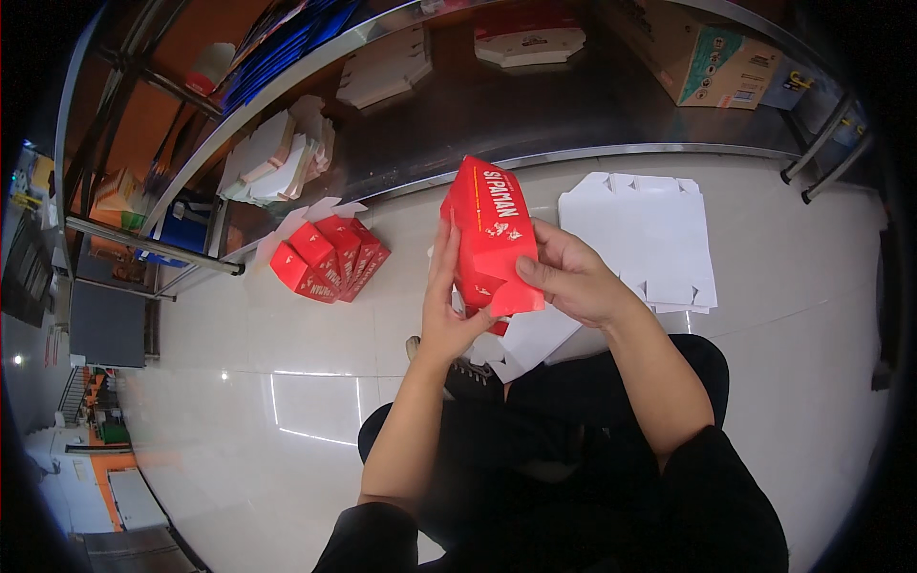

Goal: The person sits on the floor and folds flat white cardboard pieces into small red and white boxes. They fold the sides and flaps of each piece, tucking tabs into slots to form the box structure, and place the finished boxes in a stack.

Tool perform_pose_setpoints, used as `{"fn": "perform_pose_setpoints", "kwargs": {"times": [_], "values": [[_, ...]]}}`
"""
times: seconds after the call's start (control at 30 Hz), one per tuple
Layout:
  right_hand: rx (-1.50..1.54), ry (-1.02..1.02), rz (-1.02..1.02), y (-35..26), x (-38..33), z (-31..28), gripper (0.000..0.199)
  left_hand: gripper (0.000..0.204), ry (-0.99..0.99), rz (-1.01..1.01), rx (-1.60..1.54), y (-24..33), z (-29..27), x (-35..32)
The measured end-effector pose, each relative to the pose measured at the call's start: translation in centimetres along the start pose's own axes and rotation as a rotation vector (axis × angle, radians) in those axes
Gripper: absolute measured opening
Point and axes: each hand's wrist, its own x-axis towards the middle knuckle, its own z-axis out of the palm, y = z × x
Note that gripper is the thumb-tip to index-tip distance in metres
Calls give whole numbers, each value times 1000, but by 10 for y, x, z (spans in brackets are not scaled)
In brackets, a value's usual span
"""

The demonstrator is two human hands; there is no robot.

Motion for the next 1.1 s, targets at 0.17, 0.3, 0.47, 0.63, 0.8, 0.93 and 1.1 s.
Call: {"fn": "perform_pose_setpoints", "kwargs": {"times": [0.17,0.3,0.47,0.63,0.8,0.93,1.1], "values": [[34,-1,-13,5,3,-2,52,87,146,61,175,4,2,-1],[-96,29,-107,14,1,4,40,75,167,125,387,2,2,-10],[-312,128,-214,19,5,8,27,68,282,79,244,14,19,-11],[-595,343,-213,19,3,0,24,62,316,45,269,11,15,-13],[-763,531,-538,19,7,9,17,55,329,89,301,15,13,-13],[-749,546,-561,38,7,7,30,52,374,180,372,10,13,-11],[-407,539,-293,47,5,17,63,50,414,148,423,6,15,-15]]}}
